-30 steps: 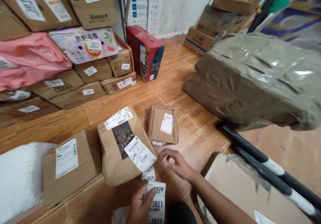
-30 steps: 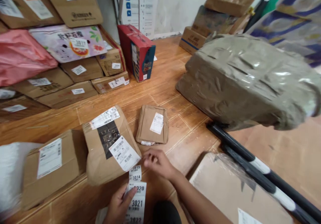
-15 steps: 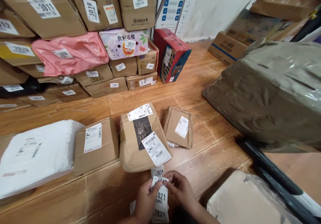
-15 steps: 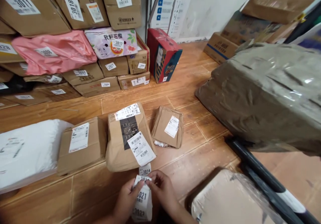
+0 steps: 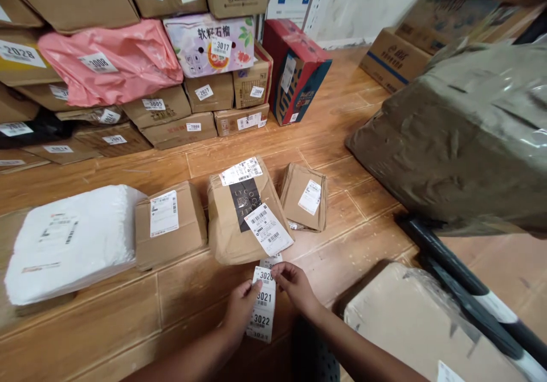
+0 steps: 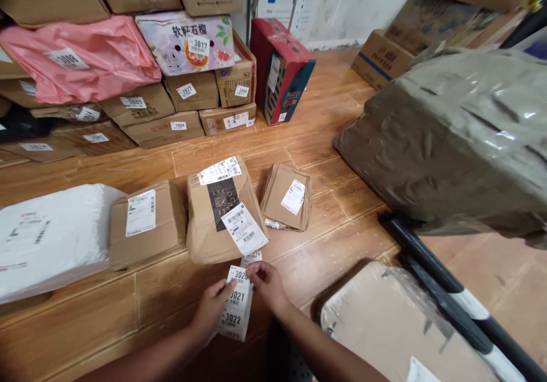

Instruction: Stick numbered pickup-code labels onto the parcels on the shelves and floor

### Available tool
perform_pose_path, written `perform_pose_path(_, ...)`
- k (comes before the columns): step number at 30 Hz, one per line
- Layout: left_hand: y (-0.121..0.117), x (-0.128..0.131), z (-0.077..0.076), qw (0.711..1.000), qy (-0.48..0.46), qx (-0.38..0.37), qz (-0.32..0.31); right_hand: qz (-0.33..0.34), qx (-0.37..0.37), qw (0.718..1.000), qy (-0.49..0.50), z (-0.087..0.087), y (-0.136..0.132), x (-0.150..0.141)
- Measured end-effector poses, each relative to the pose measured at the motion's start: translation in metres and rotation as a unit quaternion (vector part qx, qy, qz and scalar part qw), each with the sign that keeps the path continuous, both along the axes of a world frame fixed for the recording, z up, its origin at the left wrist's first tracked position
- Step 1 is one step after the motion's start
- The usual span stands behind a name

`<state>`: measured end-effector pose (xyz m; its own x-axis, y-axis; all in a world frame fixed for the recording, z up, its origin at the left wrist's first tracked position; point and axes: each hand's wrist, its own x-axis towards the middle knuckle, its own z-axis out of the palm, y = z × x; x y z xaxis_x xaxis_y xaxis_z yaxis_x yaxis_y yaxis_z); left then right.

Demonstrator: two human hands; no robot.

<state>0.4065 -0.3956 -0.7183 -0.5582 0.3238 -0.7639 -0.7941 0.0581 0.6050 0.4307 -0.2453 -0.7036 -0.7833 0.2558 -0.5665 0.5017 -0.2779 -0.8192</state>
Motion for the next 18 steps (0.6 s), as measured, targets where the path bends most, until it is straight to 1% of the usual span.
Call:
perform_pose_path(4, 0.000, 0.000, -0.001, 1.000, 0.019, 0.021, -0.002, -0.003, 0.014, 1.000, -0.002, -0.007, -0.003, 0.001)
perform_pose_path(8, -0.003, 0.001, -0.003, 0.999, 0.029, 0.016, -0.015, 0.001, 0.033, 0.999, -0.001, -0.013, -0.003, 0.001)
perform_pose_path(10, -0.004, 0.002, -0.005, 0.999, 0.038, -0.005, -0.020, 0.008, 0.048, 0.999, 0.006, -0.013, -0.003, -0.001)
perform_pose_path(14, -0.004, -0.003, -0.009, 0.993, 0.066, -0.084, -0.045, 0.005, 0.089, 0.996, 0.027, -0.017, -0.009, -0.010)
perform_pose_path(16, -0.006, -0.007, -0.006, 0.986, 0.093, -0.113, -0.075, -0.012, 0.109, 0.993, 0.036, -0.023, -0.016, -0.014)
perform_pose_path(18, -0.014, -0.010, 0.004, 0.977, 0.122, -0.132, -0.118, -0.043, 0.127, 0.990, 0.038, -0.032, -0.025, -0.018)
